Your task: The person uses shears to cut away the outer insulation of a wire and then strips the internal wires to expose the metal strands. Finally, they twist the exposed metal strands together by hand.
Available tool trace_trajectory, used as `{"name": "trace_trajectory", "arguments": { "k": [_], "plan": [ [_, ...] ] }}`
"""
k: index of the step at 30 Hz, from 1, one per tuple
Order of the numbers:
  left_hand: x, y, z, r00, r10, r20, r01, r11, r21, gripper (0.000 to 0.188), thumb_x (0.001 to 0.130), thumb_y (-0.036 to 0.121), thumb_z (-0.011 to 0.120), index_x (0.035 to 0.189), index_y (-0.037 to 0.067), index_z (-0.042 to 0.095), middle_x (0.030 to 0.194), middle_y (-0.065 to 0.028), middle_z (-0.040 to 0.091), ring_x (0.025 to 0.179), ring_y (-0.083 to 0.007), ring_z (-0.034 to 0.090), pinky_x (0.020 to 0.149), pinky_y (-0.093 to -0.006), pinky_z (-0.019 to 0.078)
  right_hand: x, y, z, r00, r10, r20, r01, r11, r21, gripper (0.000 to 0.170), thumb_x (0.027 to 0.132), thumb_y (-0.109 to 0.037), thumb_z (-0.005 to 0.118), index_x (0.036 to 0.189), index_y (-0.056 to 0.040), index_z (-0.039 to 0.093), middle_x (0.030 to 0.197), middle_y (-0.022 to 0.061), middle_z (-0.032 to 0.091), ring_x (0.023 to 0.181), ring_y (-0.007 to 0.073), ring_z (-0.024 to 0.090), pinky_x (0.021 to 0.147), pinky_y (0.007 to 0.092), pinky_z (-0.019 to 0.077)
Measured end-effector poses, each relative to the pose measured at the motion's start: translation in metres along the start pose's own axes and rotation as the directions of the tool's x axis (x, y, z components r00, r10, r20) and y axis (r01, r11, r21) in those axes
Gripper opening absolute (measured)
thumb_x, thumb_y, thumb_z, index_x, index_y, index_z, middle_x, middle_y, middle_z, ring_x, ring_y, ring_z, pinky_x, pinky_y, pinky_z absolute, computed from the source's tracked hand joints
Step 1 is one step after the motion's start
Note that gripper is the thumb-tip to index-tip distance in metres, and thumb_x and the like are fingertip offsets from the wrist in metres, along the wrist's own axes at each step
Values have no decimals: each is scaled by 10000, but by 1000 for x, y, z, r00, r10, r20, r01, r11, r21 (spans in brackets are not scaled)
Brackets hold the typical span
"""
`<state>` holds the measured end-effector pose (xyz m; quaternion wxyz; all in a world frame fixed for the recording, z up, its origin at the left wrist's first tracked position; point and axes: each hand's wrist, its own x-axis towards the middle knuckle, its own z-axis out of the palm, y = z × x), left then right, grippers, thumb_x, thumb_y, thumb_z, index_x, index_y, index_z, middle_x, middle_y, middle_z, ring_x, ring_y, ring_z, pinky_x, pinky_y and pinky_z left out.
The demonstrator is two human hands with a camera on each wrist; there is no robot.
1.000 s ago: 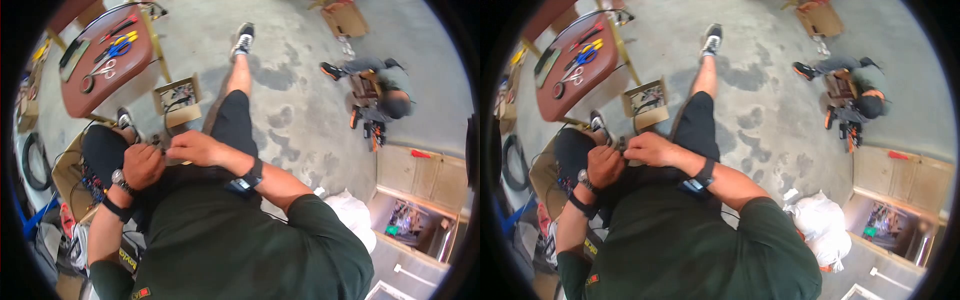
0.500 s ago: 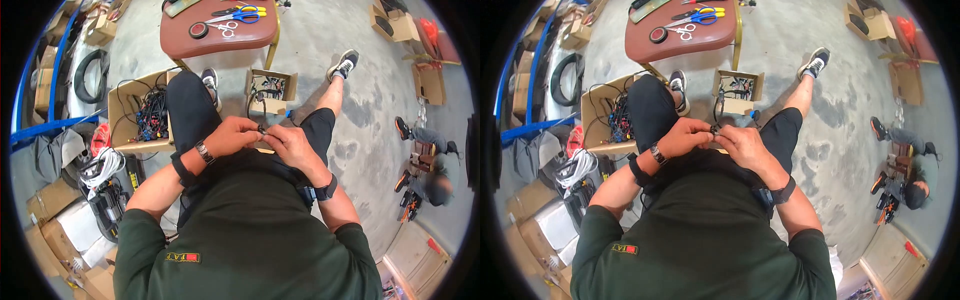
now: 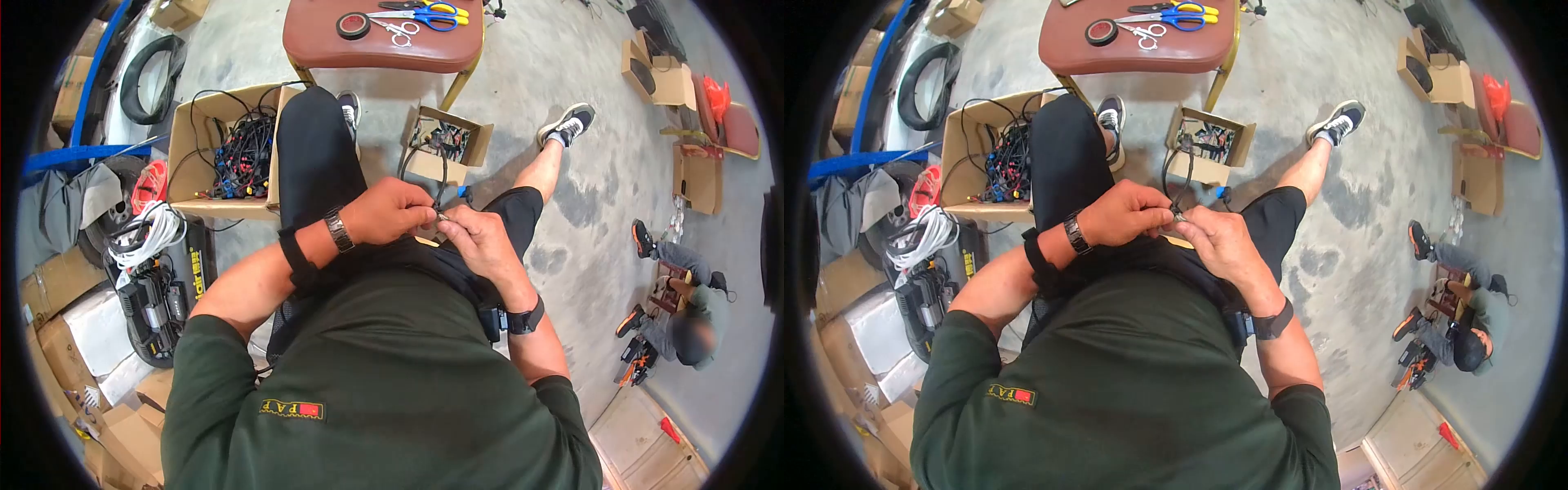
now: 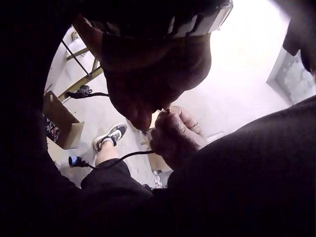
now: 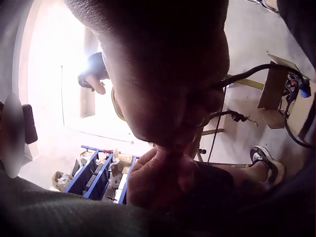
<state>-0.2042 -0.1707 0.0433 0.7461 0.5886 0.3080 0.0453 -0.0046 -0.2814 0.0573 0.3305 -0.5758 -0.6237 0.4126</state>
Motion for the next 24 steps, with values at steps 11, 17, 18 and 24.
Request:
{"name": "trace_trajectory", "arguments": {
  "k": [11, 17, 18, 24],
  "plan": [
    [3, 9, 9, 927, 327, -185, -188, 831, 524, 197, 818, 183, 662, 761, -5, 644, 653, -200, 583, 551, -356, 551, 543, -398, 451, 2, -10, 8, 991, 53, -121, -63, 995, -79, 99, 931, -105, 675, 925, -11, 646, 701, 141, 616, 615, 254, 615, 582, 339, 489],
    [6, 2, 12, 880, 428, -204, -231, 763, 603, 182, 789, 177, 647, 721, 11, 617, 641, -193, 580, 585, -388, 580, 550, -437, 460, 3, -11, 8, 988, 107, -113, -114, 992, -62, 110, 929, -122, 676, 921, -17, 644, 702, 171, 623, 617, 309, 645, 573, 364, 495],
    [6, 1, 11, 866, 459, -198, -251, 742, 621, 176, 788, 176, 644, 718, 16, 615, 638, -189, 582, 594, -390, 588, 556, -445, 466, 3, -11, 8, 988, 116, -107, -122, 991, -59, 113, 931, -125, 675, 922, -17, 644, 704, 173, 624, 619, 313, 647, 574, 366, 494],
    [5, -4, 11, 784, 612, -100, -296, 511, 807, 144, 747, 158, 651, 682, 56, 573, 627, -132, 580, 604, -366, 600, 572, -469, 491, 3, -11, 8, 978, 204, -42, -203, 979, 8, 153, 945, -141, 665, 909, 5, 637, 671, 146, 596, 576, 193, 577, 570, 332, 467]
  ]
}}
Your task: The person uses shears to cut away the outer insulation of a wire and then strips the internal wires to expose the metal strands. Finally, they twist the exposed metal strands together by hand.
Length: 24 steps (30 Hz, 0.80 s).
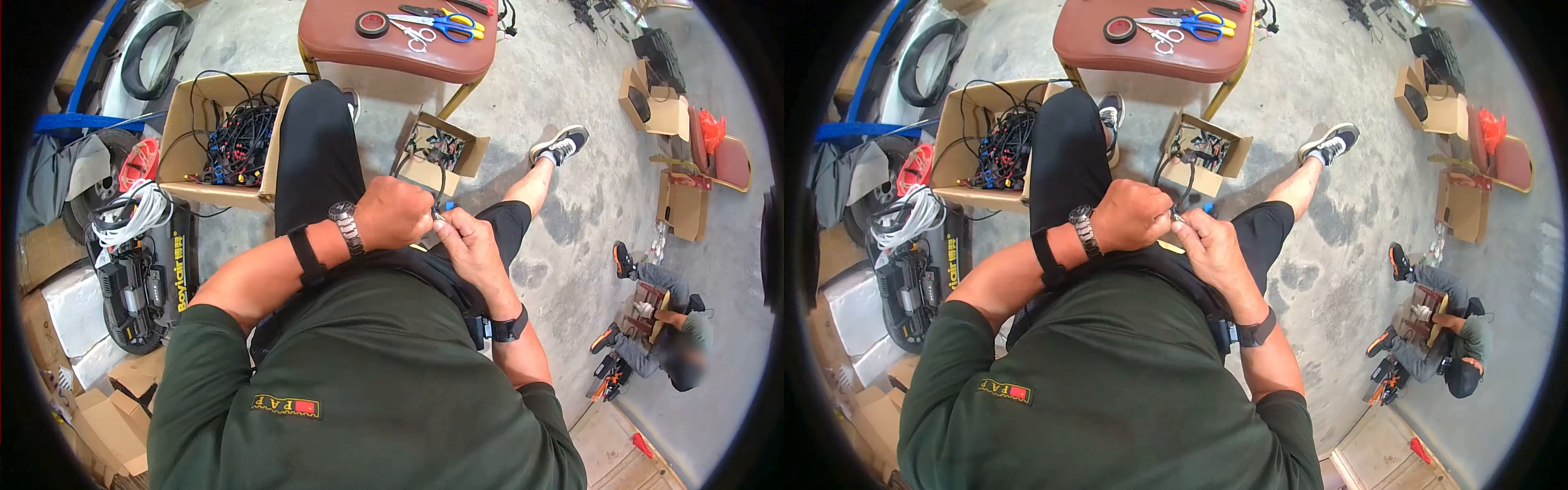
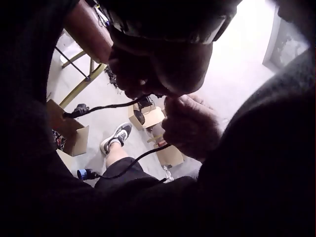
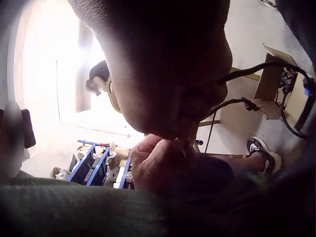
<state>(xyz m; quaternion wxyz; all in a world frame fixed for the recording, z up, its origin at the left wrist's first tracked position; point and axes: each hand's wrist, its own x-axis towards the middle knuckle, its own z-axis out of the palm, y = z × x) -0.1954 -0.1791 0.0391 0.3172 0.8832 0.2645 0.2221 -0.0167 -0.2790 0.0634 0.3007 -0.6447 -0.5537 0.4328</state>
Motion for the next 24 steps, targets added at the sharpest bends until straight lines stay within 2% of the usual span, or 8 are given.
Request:
{"name": "trace_trajectory", "arguments": {
  "k": [3, 9, 12, 15, 24],
  "plan": [
    [-1, -7, 1, 992, 121, -29, -121, 993, 6, 160, 715, 150, 658, 653, 59, 541, 624, -118, 569, 605, -346, 605, 555, -459, 487, -2, -1, 0, 1000, 16, 25, -19, 996, 84, 181, 958, -161, 653, 915, 14, 638, 655, 105, 565, 607, 116, 507, 575, 306, 448],
    [1, -16, 0, 966, 259, 13, -259, 966, 9, 179, 663, 141, 666, 628, 64, 508, 607, -94, 544, 585, -316, 592, 533, -436, 487, -8, -4, 3, 997, 30, 72, -39, 990, 137, 220, 977, -183, 629, 892, 19, 626, 635, 46, 503, 628, 89, 443, 571, 297, 425],
    [2, -23, 1, 948, 317, 1, -317, 948, 5, 189, 650, 147, 671, 619, 70, 502, 600, -85, 529, 573, -306, 582, 527, -427, 486, -10, -1, 1, 987, 85, 133, -97, 991, 88, 220, 998, -196, 621, 910, 6, 639, 684, -21, 522, 667, 69, 453, 603, 271, 407],
    [3, -27, 0, 940, 341, 6, -341, 940, 2, 195, 636, 146, 677, 616, 72, 497, 606, -82, 529, 574, -300, 582, 526, -423, 484, -10, -4, 5, 995, 55, 86, -66, 990, 125, 240, 982, -181, 622, 858, 23, 601, 602, 44, 447, 607, 93, 403, 542, 318, 393],
    [6, -30, -1, 921, 390, 8, -390, 921, -28, 195, 620, 132, 675, 605, 76, 489, 593, -80, 515, 562, -302, 572, 508, -424, 472, -14, -9, 5, 997, -31, 77, 24, 995, 95, 199, 966, -159, 636, 873, 17, 621, 598, 117, 463, 570, 126, 422, 540, 337, 405]
  ]
}}
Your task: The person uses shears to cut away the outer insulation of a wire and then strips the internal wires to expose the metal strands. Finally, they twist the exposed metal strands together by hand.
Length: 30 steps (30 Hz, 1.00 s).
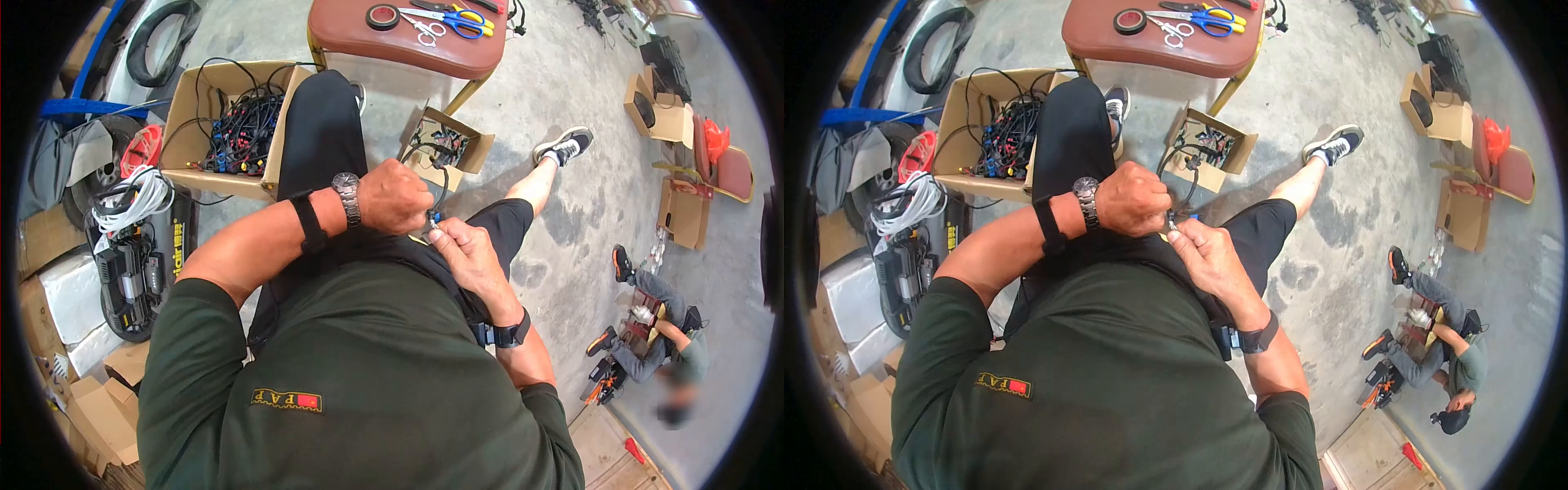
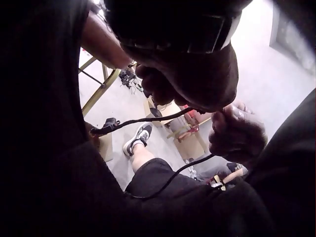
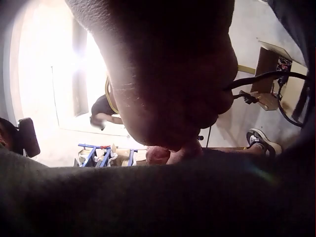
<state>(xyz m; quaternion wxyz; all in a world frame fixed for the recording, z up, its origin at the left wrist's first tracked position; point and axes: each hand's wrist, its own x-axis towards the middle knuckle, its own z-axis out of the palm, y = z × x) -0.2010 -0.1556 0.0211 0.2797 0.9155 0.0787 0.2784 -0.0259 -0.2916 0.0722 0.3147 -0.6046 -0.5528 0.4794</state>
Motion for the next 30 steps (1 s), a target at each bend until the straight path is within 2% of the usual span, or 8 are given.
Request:
{"name": "trace_trajectory", "arguments": {
  "k": [18, 21, 22, 25, 28, 30],
  "plan": [
    [-5, -10, 7, 997, 30, 65, -29, 999, -13, 180, 641, 133, 671, 614, 76, 502, 589, -85, 524, 573, -319, 588, 516, -441, 476, -3, 0, 4, 997, 68, 35, -65, 995, -76, 238, 972, -182, 611, 872, 34, 610, 619, 193, 482, 530, 205, 470, 547, 379, 425],
    [-3, -9, 2, 998, 29, 48, -28, 1000, -11, 178, 660, 129, 668, 625, 73, 502, 586, -86, 516, 570, -322, 583, 526, -446, 478, -7, 3, 0, 996, 61, 62, -55, 994, -99, 219, 992, -176, 617, 916, 29, 639, 672, 20, 571, 642, 78, 490, 585, 285, 427],
    [-3, -5, 0, 999, 25, 38, -24, 1000, -14, 178, 666, 127, 666, 629, 72, 501, 584, -87, 513, 568, -324, 580, 530, -448, 479, -11, 4, 0, 996, 78, 46, -77, 997, -23, 223, 995, -184, 617, 917, 23, 644, 667, 2, 564, 630, 70, 478, 574, 271, 412],
    [2, 3, -12, 992, -82, 92, 82, 997, 7, 116, 725, 115, 660, 687, 60, 565, 643, -100, 582, 617, -335, 609, 550, -434, 492, -7, 14, -4, 990, 137, 27, -139, 965, 222, 234, 1005, -206, 609, 909, 2, 655, 649, -41, 531, 591, 52, 440, 542, 238, 368],
    [3, 5, -19, 943, -277, 184, 301, 946, -123, 91, 828, 123, 664, 811, 34, 659, 718, -87, 649, 642, -266, 653, 570, -373, 511, 0, 18, -14, 976, 205, 74, -216, 867, 449, 254, 1016, -229, 591, 893, -18, 658, 624, -63, 487, 552, 42, 396, 512, 218, 325],
    [7, 7, -23, 836, -464, 292, 548, 727, -414, 133, 895, 153, 658, 902, 24, 688, 754, -61, 671, 661, -195, 657, 590, -334, 518, 5, 22, -21, 975, 208, 75, -215, 821, 529, 269, 1024, -246, 583, 893, -23, 658, 613, -69, 472, 533, 28, 366, 495, 201, 291]
  ]
}}
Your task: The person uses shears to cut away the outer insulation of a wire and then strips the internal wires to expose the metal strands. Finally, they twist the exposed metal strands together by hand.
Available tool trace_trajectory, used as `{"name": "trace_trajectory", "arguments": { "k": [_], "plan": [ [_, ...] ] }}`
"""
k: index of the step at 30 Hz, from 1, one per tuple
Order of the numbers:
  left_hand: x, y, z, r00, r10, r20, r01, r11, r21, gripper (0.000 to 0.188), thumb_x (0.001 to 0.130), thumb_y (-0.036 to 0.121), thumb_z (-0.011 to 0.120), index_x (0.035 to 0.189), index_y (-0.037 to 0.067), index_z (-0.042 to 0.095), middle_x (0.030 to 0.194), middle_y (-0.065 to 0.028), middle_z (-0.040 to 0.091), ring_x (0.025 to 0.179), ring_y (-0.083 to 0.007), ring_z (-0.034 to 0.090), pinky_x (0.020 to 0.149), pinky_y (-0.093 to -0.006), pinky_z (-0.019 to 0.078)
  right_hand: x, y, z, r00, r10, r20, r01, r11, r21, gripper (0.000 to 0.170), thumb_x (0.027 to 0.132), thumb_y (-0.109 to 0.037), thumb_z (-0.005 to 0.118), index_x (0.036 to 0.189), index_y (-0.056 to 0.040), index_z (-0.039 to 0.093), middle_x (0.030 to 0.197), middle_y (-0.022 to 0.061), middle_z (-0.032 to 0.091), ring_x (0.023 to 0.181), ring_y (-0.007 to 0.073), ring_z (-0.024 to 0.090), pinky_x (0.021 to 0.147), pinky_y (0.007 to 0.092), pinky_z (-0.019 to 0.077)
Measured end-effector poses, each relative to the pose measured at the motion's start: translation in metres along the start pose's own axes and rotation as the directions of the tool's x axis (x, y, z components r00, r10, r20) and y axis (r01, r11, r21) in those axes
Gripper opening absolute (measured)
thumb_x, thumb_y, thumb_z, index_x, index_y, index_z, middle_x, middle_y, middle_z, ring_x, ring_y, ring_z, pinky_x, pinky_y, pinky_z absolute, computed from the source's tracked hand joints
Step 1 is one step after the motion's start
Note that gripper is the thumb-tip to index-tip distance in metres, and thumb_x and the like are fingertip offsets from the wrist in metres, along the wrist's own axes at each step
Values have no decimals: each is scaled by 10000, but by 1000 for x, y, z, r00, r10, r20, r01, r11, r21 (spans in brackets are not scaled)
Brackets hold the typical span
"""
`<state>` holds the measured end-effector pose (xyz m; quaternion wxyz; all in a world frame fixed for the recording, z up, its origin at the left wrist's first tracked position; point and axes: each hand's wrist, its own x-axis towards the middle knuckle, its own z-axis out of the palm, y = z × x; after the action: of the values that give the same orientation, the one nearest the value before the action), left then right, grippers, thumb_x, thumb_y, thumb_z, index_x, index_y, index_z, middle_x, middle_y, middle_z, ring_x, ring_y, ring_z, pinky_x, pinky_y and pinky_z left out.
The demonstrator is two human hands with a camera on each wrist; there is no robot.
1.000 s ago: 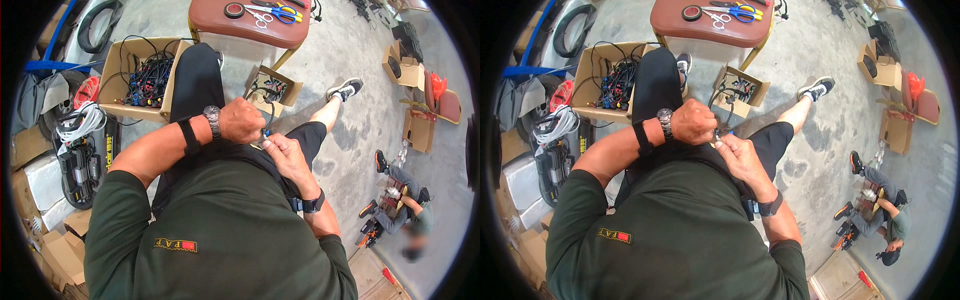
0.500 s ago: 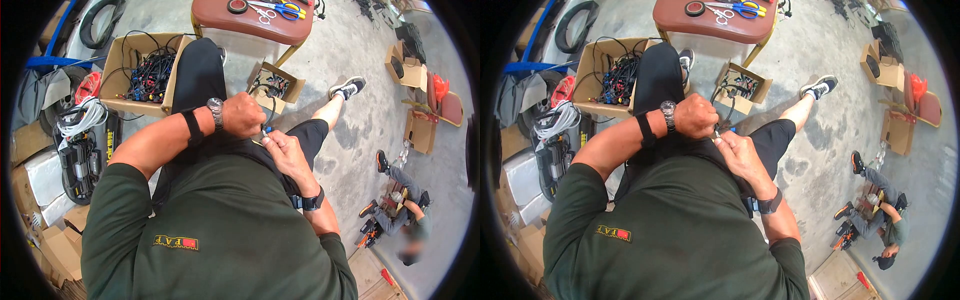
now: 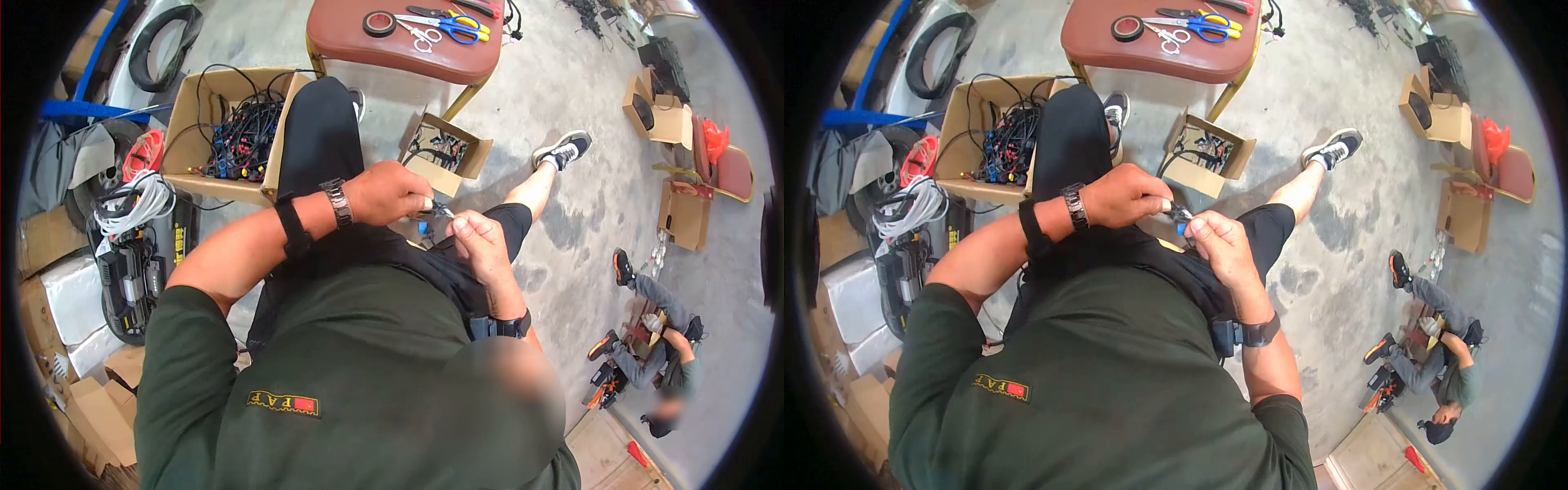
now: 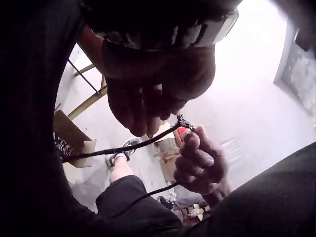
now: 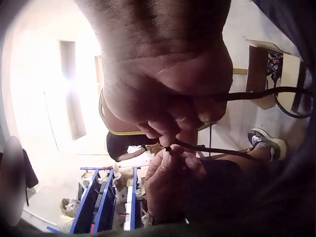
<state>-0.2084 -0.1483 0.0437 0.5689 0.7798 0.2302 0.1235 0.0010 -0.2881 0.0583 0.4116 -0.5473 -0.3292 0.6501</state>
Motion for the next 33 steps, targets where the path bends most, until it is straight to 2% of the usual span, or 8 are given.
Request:
{"name": "trace_trajectory", "arguments": {
  "k": [4, 7, 10, 13, 23, 26, 30, 33],
  "plan": [
    [4, 0, 7, 962, -272, 28, 249, 832, -495, 214, 962, 221, 659, 975, 13, 707, 762, -9, 663, 684, -84, 620, 610, -278, 514, 5, 4, -10, 1000, 5, 22, -9, 986, 165, 274, 1026, -276, 573, 907, -32, 615, 555, -62, 417, 453, 38, 305, 433, 222, 227],
    [4, 4, 12, 942, -327, 72, 320, 814, -485, 237, 962, 248, 667, 930, 17, 710, 780, -5, 675, 688, -73, 618, 594, -254, 496, 6, 4, -8, 1000, -9, 13, 5, 975, 221, 265, 1028, -263, 568, 906, -32, 616, 556, -61, 417, 458, 37, 309, 436, 220, 227],
    [5, 6, 18, 990, -140, -17, 135, 975, -178, 250, 950, 261, 683, 876, 24, 710, 768, -6, 675, 664, -59, 606, 580, -230, 478, 9, 2, -1, 998, -58, -19, 60, 989, 137, 263, 1034, -259, 559, 908, -34, 616, 558, -60, 417, 460, 39, 309, 442, 216, 231],
    [12, 19, 15, 949, -296, 106, 314, 864, -395, 245, 940, 249, 694, 831, 31, 704, 738, -1, 671, 632, -55, 592, 570, -229, 471, 10, 4, 4, 998, -62, -27, 65, 981, 182, 261, 1035, -257, 558, 907, -37, 616, 569, -56, 428, 467, 39, 311, 449, 212, 239],
    [14, 11, 21, 941, -331, 72, 316, 780, -540, 163, 896, 115, 619, 813, -4, 695, 725, -46, 680, 626, -88, 622, 573, -238, 499, 14, 9, 6, 1000, -19, 3, 18, 988, 155, 234, 1024, -217, 569, 887, -36, 626, 618, -47, 492, 505, 34, 385, 471, 203, 289],
    [15, 6, 24, 951, -309, 21, 276, 815, -510, 167, 866, 112, 606, 778, -4, 687, 700, -35, 674, 620, -93, 626, 556, -255, 497, 15, 11, 10, 1000, 9, 4, -9, 983, 181, 245, 1023, -221, 568, 864, -40, 616, 598, -52, 477, 485, 33, 362, 456, 210, 272],
    [9, 0, 31, 971, -116, -210, 90, 988, -128, 148, 809, 136, 636, 742, 10, 673, 660, -105, 663, 562, -194, 627, 533, -330, 483, 14, 11, 12, 998, 53, 30, -59, 972, 226, 264, 1022, -229, 567, 841, -42, 608, 570, -61, 442, 462, 31, 324, 441, 218, 242],
    [6, -5, 36, 945, 88, -314, -37, 986, 165, 133, 768, 145, 640, 721, 20, 653, 646, -162, 623, 551, -295, 610, 532, -381, 472, 12, 11, 14, 996, 77, 47, -88, 954, 286, 273, 1021, -230, 567, 829, -39, 603, 561, -67, 417, 459, 30, 307, 437, 218, 228]
  ]
}}
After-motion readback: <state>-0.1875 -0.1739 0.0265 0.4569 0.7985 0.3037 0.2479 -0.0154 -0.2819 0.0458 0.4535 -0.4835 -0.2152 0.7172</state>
